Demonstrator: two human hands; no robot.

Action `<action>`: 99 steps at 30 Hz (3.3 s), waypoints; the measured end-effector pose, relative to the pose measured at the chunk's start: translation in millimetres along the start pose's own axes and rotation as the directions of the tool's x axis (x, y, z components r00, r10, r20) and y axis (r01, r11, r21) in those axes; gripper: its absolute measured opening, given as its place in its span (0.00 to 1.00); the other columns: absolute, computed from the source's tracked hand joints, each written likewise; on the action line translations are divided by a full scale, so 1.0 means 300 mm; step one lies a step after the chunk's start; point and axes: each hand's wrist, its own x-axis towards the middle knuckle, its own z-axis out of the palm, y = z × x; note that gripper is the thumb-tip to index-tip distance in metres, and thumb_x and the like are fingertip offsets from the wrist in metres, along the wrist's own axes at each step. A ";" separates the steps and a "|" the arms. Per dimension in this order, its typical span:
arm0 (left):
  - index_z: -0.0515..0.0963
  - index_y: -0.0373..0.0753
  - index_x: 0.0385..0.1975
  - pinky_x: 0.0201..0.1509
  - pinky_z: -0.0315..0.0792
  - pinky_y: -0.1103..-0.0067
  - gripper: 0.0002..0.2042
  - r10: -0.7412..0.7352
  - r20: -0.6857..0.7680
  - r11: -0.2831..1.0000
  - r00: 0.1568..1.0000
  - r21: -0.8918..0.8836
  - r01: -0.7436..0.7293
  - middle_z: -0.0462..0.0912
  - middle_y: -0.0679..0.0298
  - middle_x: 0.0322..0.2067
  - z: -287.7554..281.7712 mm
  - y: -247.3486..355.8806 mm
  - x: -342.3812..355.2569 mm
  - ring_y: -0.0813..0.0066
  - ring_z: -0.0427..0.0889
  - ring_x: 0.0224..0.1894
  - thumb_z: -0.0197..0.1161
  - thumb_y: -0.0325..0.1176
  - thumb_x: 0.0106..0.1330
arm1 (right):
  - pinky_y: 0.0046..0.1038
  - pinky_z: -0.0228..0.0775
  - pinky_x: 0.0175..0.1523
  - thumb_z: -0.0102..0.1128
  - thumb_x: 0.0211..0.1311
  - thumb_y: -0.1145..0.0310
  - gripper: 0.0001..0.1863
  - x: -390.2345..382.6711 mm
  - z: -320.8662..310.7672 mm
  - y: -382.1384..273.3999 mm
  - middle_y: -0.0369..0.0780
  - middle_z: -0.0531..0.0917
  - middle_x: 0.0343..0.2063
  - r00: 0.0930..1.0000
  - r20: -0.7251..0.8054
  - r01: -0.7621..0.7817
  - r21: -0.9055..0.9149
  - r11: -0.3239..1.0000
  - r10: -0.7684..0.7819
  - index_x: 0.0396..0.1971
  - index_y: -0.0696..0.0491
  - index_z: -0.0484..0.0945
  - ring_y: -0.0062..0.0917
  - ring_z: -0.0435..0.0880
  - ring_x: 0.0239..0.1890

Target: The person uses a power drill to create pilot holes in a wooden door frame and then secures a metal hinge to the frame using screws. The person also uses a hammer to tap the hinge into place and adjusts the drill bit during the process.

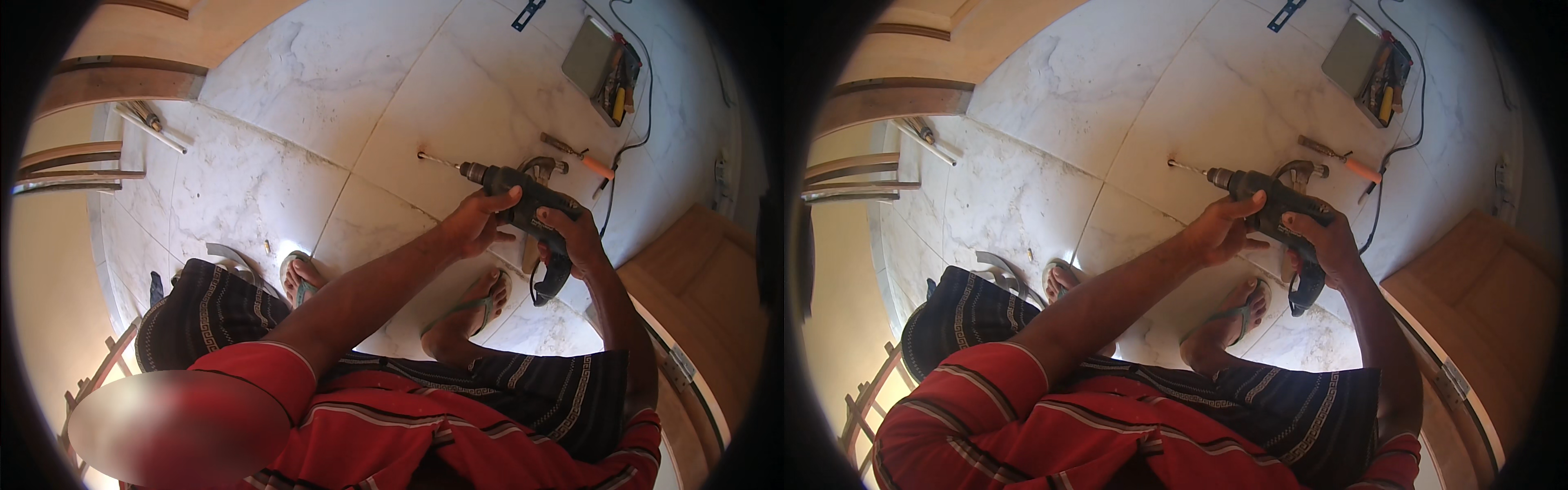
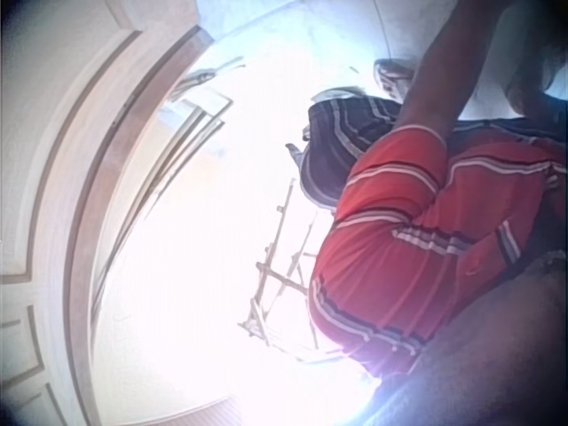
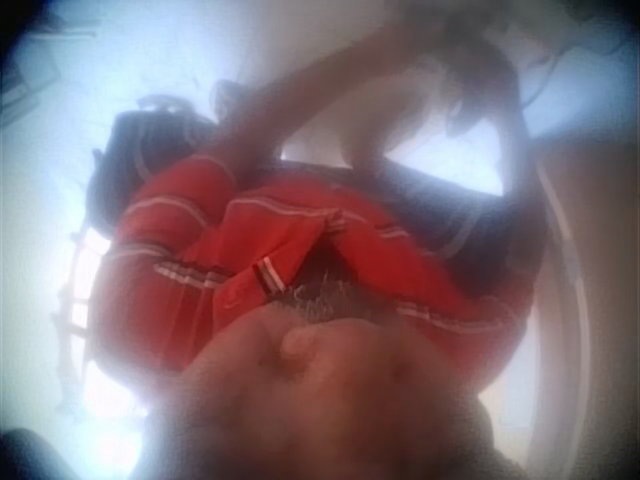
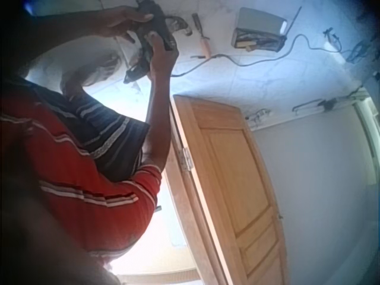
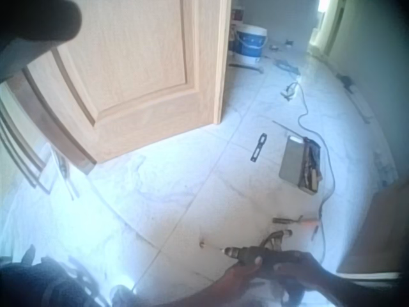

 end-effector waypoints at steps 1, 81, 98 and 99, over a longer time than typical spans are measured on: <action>0.66 0.44 0.69 0.75 0.43 0.35 0.35 0.003 0.009 1.000 1.000 0.011 -0.003 0.70 0.58 0.68 -0.003 0.014 0.009 0.52 0.63 0.74 0.68 0.54 0.69 | 0.25 0.74 0.20 0.71 0.61 0.64 0.15 0.011 0.000 -0.006 0.37 0.81 0.24 1.000 0.002 0.009 -0.003 1.000 -0.009 0.41 0.58 0.80 0.21 0.79 0.17; 0.63 0.45 0.68 0.79 0.59 0.51 0.33 0.334 0.069 0.841 0.940 -0.472 -0.264 0.69 0.61 0.65 0.131 0.175 0.096 0.53 0.66 0.71 0.61 0.57 0.71 | 0.22 0.69 0.20 0.74 0.54 0.59 0.19 0.201 0.061 -0.585 0.37 0.82 0.20 0.948 0.260 0.317 -0.710 0.629 -0.184 0.39 0.58 0.84 0.18 0.77 0.16; 0.64 0.50 0.69 0.79 0.56 0.44 0.34 0.405 0.175 0.825 0.898 -0.494 -0.275 0.67 0.65 0.69 0.090 0.175 0.024 0.57 0.65 0.73 0.59 0.61 0.69 | 0.25 0.73 0.24 0.73 0.53 0.58 0.22 0.106 0.217 -0.641 0.41 0.85 0.23 0.933 0.324 0.355 -0.763 0.540 -0.155 0.39 0.61 0.84 0.21 0.81 0.19; 0.64 0.50 0.70 0.78 0.56 0.43 0.35 0.399 0.185 0.816 0.898 -0.518 -0.256 0.67 0.65 0.69 0.075 0.173 0.009 0.56 0.65 0.73 0.60 0.61 0.68 | 0.25 0.74 0.25 0.73 0.53 0.57 0.22 0.091 0.244 -0.642 0.42 0.86 0.24 0.928 0.334 0.371 -0.791 0.486 -0.164 0.39 0.61 0.84 0.22 0.82 0.20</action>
